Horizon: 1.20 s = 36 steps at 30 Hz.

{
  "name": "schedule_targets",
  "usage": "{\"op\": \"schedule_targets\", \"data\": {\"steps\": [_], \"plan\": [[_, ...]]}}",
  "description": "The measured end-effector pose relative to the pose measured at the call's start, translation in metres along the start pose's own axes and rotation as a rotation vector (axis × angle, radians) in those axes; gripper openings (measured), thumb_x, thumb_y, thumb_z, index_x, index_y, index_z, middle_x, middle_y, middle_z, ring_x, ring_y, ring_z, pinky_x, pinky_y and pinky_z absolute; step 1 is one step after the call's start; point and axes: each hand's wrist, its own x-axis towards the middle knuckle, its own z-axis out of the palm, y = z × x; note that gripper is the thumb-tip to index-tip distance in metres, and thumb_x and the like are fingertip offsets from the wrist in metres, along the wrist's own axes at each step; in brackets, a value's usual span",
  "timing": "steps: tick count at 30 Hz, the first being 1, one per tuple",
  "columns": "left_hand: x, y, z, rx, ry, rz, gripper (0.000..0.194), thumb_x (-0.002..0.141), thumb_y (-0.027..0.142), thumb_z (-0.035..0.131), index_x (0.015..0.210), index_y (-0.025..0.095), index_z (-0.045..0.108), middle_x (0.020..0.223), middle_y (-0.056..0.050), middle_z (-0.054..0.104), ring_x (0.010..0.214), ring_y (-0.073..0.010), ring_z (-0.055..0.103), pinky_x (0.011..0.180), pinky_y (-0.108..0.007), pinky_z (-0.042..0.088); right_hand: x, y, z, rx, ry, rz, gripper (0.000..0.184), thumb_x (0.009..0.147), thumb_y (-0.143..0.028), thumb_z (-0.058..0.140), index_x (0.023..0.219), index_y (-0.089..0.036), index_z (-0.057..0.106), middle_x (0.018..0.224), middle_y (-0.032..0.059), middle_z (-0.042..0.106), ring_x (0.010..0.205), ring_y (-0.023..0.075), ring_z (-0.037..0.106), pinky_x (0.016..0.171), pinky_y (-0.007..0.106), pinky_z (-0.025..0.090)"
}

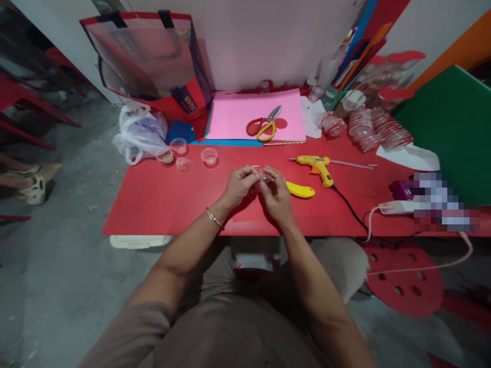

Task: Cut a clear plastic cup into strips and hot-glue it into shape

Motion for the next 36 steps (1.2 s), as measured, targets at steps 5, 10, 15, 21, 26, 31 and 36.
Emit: {"op": "schedule_targets", "data": {"steps": [5,10,15,21,26,31,36], "plan": [[0.0002,0.0006,-0.0003,-0.004,-0.007,0.000,0.018,0.072,0.029,0.072,0.064,0.019,0.060,0.053,0.004,0.050,0.047,-0.0075,0.045,0.048,-0.023,0.037,-0.0010,-0.0027,0.0002,0.031,0.002,0.030,0.033,0.104,-0.046,0.060,0.134,-0.033,0.065,0.141,0.0093,0.066,0.135,0.0249,0.061,0.117,0.050,0.052],[0.0003,-0.0002,-0.0010,-0.022,0.000,-0.006,0.014,0.070,0.028,0.070,0.065,0.019,0.061,0.052,0.004,0.050,0.045,-0.0073,0.044,0.047,-0.023,0.037,-0.0020,-0.0027,0.0004,0.054,-0.007,0.059,0.034,0.103,-0.046,0.061,0.134,-0.031,0.065,0.141,0.0101,0.066,0.133,0.0244,0.062,0.113,0.047,0.055],[0.0009,-0.0013,-0.0024,-0.025,-0.012,-0.006,0.013,0.071,0.028,0.069,0.065,0.019,0.062,0.053,0.004,0.051,0.044,-0.0073,0.044,0.046,-0.023,0.035,-0.0021,-0.0002,0.0002,0.067,-0.015,0.041,0.035,0.104,-0.046,0.061,0.135,-0.031,0.064,0.140,0.0098,0.066,0.134,0.0241,0.062,0.114,0.047,0.054],[0.0006,-0.0015,-0.0022,-0.005,-0.025,-0.007,0.018,0.074,0.032,0.070,0.065,0.019,0.061,0.053,0.003,0.051,0.046,-0.0082,0.045,0.047,-0.024,0.037,-0.0011,0.0008,-0.0002,0.045,-0.007,0.021,0.035,0.104,-0.047,0.060,0.135,-0.032,0.065,0.139,0.0094,0.067,0.135,0.0252,0.061,0.118,0.050,0.051],[0.0000,-0.0014,-0.0017,0.002,-0.029,0.007,0.022,0.075,0.035,0.072,0.065,0.019,0.061,0.054,0.003,0.050,0.048,-0.0083,0.045,0.050,-0.024,0.039,-0.0008,0.0028,-0.0005,0.027,-0.003,0.009,0.034,0.105,-0.045,0.060,0.137,-0.033,0.064,0.141,0.0088,0.066,0.134,0.0248,0.062,0.117,0.050,0.051],[0.0004,-0.0020,-0.0027,0.013,-0.023,0.037,0.024,0.074,0.033,0.075,0.063,0.018,0.060,0.055,0.003,0.049,0.051,-0.0083,0.046,0.052,-0.024,0.039,0.0002,0.0014,-0.0039,-0.045,-0.021,-0.064,0.033,0.105,-0.040,0.059,0.137,-0.033,0.063,0.141,0.0089,0.066,0.137,0.0249,0.059,0.119,0.052,0.049],[0.0020,-0.0043,-0.0048,0.005,-0.030,0.006,0.022,0.074,0.030,0.073,0.062,0.019,0.060,0.052,0.004,0.048,0.047,-0.0081,0.044,0.049,-0.024,0.036,0.0009,-0.0008,-0.0054,-0.085,-0.038,-0.062,0.033,0.105,-0.042,0.059,0.137,-0.033,0.062,0.142,0.0104,0.065,0.138,0.0263,0.059,0.119,0.055,0.049]]}}
